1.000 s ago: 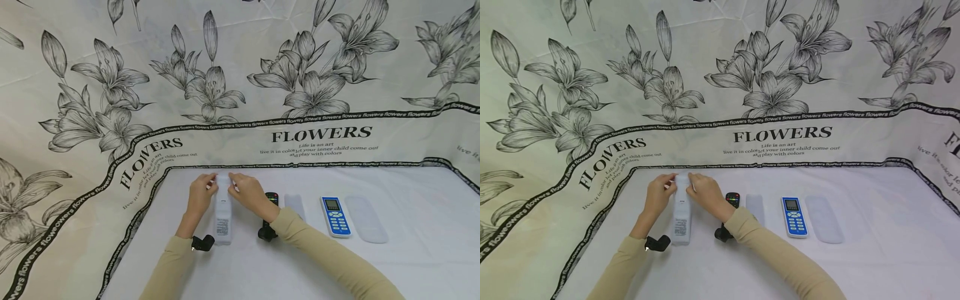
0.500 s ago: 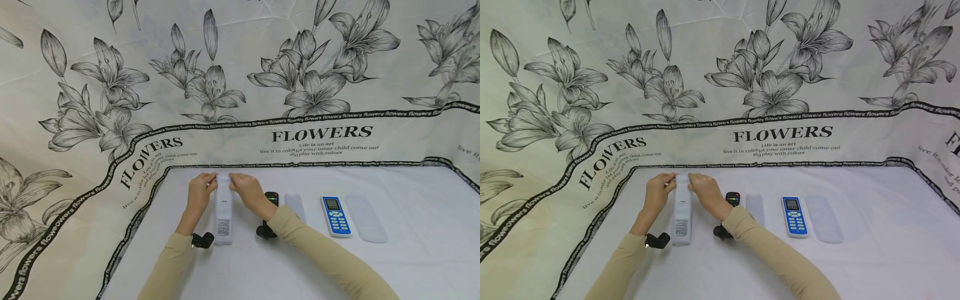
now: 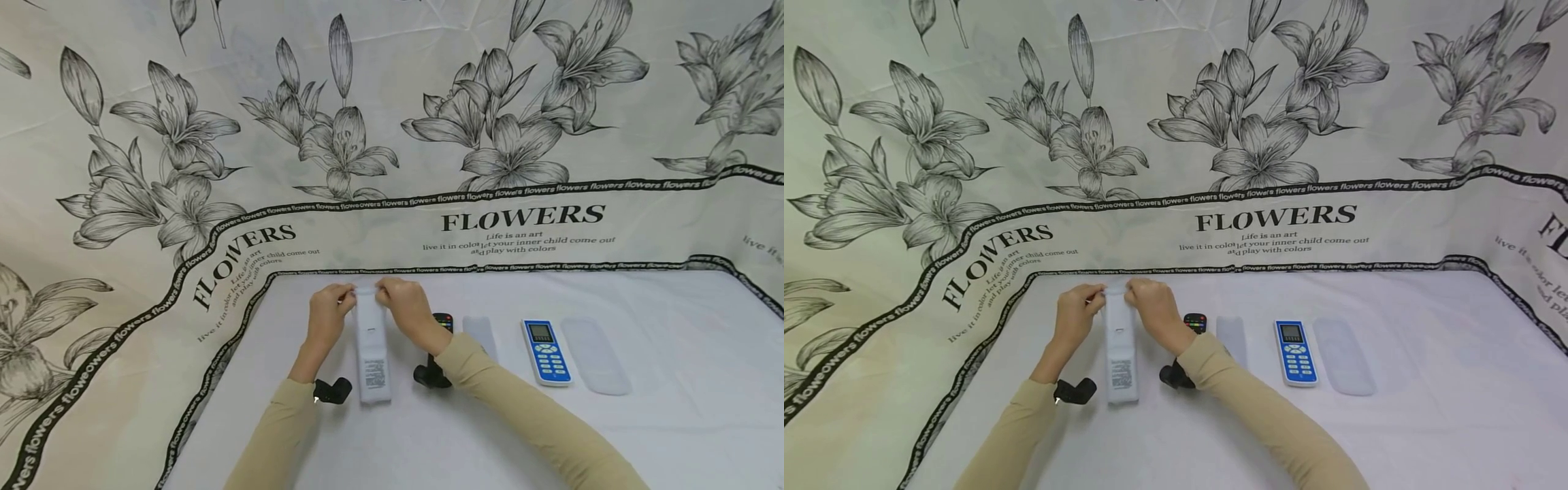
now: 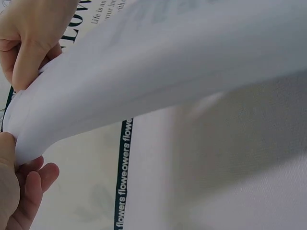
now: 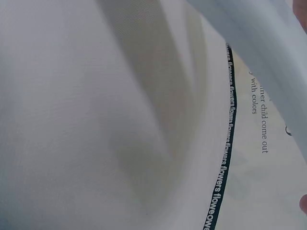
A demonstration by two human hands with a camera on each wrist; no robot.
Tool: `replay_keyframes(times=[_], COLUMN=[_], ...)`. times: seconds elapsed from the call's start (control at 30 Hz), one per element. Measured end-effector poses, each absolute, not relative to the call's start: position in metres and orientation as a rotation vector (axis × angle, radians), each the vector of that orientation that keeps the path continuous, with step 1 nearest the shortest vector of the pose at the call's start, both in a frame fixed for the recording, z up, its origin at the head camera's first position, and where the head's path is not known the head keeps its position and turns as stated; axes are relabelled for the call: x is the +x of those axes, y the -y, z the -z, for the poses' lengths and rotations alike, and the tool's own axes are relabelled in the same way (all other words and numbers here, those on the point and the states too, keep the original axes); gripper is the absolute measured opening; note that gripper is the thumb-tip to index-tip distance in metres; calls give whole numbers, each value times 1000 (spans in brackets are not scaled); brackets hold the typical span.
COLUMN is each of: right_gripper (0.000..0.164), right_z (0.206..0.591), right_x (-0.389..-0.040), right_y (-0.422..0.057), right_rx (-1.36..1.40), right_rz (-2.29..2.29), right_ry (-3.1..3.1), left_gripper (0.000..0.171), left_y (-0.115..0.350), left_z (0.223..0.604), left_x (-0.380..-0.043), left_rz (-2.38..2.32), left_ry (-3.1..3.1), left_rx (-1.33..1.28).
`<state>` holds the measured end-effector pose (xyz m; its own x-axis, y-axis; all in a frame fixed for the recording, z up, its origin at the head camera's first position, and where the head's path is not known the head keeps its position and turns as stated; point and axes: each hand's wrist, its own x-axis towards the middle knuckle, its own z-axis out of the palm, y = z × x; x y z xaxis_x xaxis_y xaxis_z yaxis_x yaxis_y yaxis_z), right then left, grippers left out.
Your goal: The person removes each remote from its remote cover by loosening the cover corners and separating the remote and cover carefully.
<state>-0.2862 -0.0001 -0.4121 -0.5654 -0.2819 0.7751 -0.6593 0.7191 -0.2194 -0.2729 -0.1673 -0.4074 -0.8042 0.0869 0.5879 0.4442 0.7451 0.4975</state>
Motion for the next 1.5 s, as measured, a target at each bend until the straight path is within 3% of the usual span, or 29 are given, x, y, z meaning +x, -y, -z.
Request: replay_keyframes(times=[0.43, 1.5], right_gripper=[9, 22], right_z=[398, 365], right_x=[-283, -286], right_y=[-1, -8], right_rx=[605, 321], right_rz=[-1035, -2000], right_ry=[2318, 2450], left_gripper=[23, 31], left_y=[166, 174], left_z=[401, 385], left_x=[-273, -277], left_rz=[1165, 1755], left_ry=[2425, 2484], left_rx=[-253, -314])
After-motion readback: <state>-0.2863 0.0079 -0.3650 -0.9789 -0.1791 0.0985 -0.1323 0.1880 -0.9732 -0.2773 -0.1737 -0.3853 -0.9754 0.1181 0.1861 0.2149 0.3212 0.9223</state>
